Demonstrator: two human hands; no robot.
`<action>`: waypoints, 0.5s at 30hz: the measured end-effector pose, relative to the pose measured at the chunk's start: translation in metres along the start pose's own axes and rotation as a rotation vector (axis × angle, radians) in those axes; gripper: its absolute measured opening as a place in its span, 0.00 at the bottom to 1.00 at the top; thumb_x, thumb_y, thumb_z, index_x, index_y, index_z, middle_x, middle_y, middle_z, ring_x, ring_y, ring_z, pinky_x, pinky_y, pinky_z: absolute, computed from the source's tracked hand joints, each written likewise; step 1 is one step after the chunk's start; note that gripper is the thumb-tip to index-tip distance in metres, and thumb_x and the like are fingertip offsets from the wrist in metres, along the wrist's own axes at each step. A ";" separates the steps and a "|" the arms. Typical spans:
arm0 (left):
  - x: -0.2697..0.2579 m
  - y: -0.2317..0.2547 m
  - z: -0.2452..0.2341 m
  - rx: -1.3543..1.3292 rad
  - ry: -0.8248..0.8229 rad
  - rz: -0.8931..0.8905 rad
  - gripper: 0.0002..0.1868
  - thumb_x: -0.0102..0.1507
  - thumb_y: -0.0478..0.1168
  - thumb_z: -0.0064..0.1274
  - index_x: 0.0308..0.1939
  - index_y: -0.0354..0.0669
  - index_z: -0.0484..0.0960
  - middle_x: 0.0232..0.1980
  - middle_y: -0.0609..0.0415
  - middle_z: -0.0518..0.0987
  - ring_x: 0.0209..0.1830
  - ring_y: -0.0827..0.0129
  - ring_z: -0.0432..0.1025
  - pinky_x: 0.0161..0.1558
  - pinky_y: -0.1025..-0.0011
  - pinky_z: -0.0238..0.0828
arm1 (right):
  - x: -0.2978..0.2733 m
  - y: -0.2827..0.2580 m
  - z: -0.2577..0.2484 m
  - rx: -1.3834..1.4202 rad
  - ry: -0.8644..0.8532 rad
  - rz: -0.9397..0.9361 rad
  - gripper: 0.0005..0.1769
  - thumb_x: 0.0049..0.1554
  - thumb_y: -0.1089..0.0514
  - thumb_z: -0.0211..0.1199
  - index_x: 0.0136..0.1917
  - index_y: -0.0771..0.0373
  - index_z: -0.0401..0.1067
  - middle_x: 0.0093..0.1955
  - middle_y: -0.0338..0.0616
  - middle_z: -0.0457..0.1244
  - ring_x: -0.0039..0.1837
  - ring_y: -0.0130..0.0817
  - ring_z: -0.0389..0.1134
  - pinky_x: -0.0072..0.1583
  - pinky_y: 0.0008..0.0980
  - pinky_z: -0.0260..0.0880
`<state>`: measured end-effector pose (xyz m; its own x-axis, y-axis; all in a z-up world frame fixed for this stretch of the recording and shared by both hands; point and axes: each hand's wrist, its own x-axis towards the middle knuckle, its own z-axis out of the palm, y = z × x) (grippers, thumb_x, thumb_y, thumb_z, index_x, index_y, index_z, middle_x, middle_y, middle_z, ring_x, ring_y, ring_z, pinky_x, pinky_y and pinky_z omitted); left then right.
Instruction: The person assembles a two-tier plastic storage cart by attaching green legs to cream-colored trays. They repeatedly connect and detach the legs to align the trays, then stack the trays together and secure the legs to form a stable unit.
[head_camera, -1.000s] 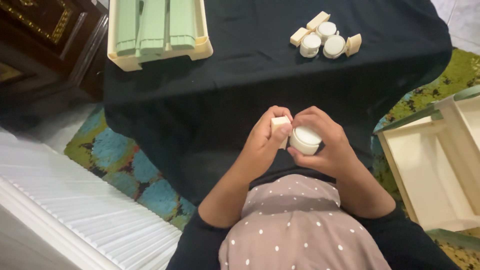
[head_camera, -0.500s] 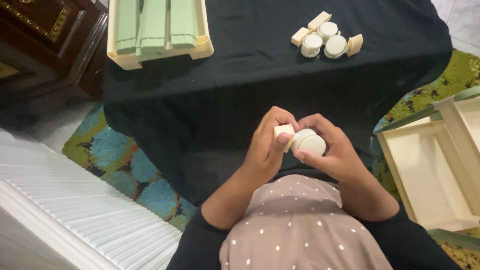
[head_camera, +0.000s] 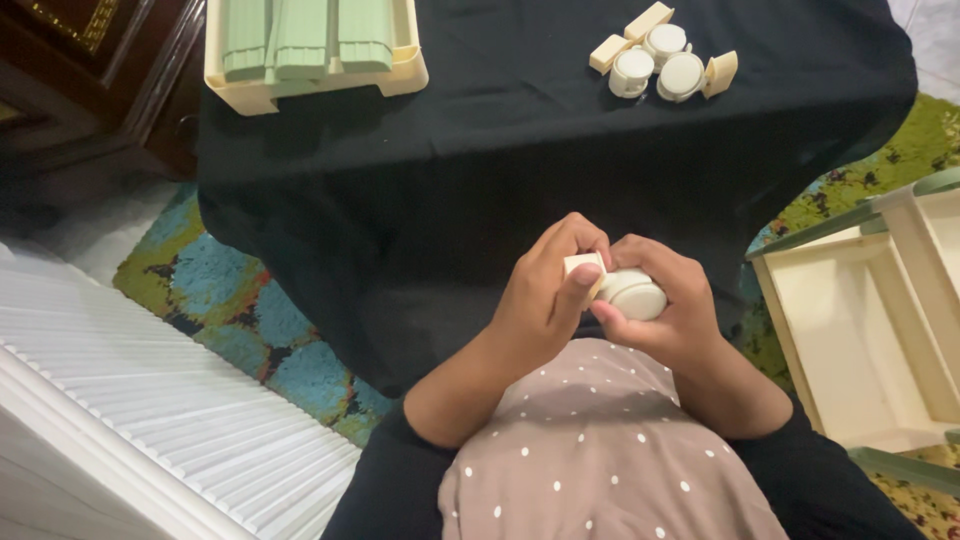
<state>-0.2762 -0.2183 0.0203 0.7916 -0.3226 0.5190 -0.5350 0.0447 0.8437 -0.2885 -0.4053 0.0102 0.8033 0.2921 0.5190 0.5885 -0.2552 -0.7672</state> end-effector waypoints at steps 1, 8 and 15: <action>-0.001 -0.001 0.000 -0.017 0.001 -0.020 0.27 0.78 0.60 0.33 0.45 0.39 0.72 0.42 0.52 0.71 0.40 0.70 0.69 0.44 0.72 0.68 | 0.000 0.000 0.000 0.005 -0.006 0.007 0.19 0.48 0.62 0.72 0.51 0.68 0.71 0.45 0.44 0.67 0.44 0.27 0.69 0.46 0.24 0.67; 0.002 0.000 0.000 -0.122 -0.002 -0.101 0.24 0.75 0.59 0.38 0.45 0.41 0.73 0.41 0.55 0.71 0.37 0.75 0.68 0.41 0.75 0.67 | -0.002 0.004 0.005 0.044 0.032 -0.033 0.18 0.50 0.62 0.71 0.52 0.69 0.71 0.47 0.44 0.67 0.46 0.27 0.69 0.48 0.25 0.67; 0.004 0.004 -0.013 -0.124 -0.112 -0.113 0.15 0.65 0.45 0.62 0.44 0.40 0.74 0.43 0.56 0.73 0.43 0.75 0.70 0.46 0.75 0.69 | -0.005 0.008 0.003 0.090 0.033 0.038 0.15 0.47 0.63 0.68 0.48 0.65 0.70 0.45 0.41 0.65 0.44 0.24 0.66 0.47 0.24 0.65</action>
<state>-0.2711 -0.2076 0.0273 0.8031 -0.4350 0.4072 -0.3985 0.1159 0.9098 -0.2885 -0.4056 0.0002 0.8281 0.2531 0.5002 0.5485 -0.1816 -0.8162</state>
